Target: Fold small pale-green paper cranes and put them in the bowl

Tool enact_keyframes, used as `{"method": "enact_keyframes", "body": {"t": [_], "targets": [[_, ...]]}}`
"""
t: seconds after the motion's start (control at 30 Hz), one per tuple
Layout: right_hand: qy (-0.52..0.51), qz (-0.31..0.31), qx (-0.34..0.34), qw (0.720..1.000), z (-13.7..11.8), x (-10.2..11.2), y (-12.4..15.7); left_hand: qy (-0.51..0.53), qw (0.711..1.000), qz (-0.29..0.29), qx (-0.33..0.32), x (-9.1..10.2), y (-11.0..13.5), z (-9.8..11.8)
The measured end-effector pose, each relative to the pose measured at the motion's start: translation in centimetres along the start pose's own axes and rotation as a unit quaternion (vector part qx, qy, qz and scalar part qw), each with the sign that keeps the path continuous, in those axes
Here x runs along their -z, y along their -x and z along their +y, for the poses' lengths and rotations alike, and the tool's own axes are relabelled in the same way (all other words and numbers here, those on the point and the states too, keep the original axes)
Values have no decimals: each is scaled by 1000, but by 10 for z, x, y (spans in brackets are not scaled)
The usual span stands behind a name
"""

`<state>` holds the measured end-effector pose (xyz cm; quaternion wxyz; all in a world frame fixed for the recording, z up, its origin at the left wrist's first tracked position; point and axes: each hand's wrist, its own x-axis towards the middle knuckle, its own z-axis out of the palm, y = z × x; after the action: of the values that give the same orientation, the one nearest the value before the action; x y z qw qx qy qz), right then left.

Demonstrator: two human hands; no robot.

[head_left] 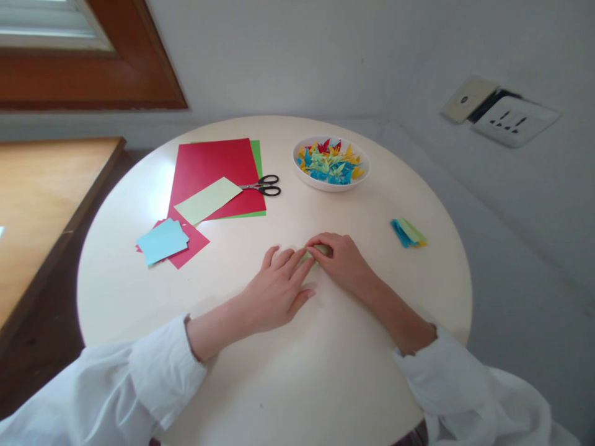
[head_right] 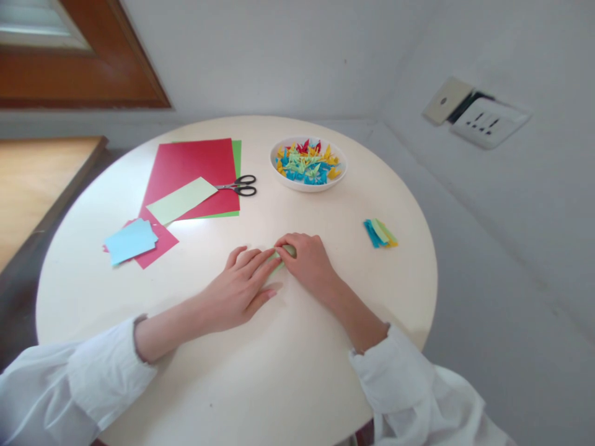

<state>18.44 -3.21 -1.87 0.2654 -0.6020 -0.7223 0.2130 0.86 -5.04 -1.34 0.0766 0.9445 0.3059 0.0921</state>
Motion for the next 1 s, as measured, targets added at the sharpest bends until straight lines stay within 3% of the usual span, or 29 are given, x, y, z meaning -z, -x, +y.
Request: {"method": "enact_keyframes", "body": {"t": [0.33, 1.0], "targets": [[32, 44, 34, 998, 5, -3, 4, -19, 999, 31, 2, 3, 0, 4], [126, 91, -37, 987, 13, 4, 12, -33, 999, 29, 18, 8, -1, 8]]}}
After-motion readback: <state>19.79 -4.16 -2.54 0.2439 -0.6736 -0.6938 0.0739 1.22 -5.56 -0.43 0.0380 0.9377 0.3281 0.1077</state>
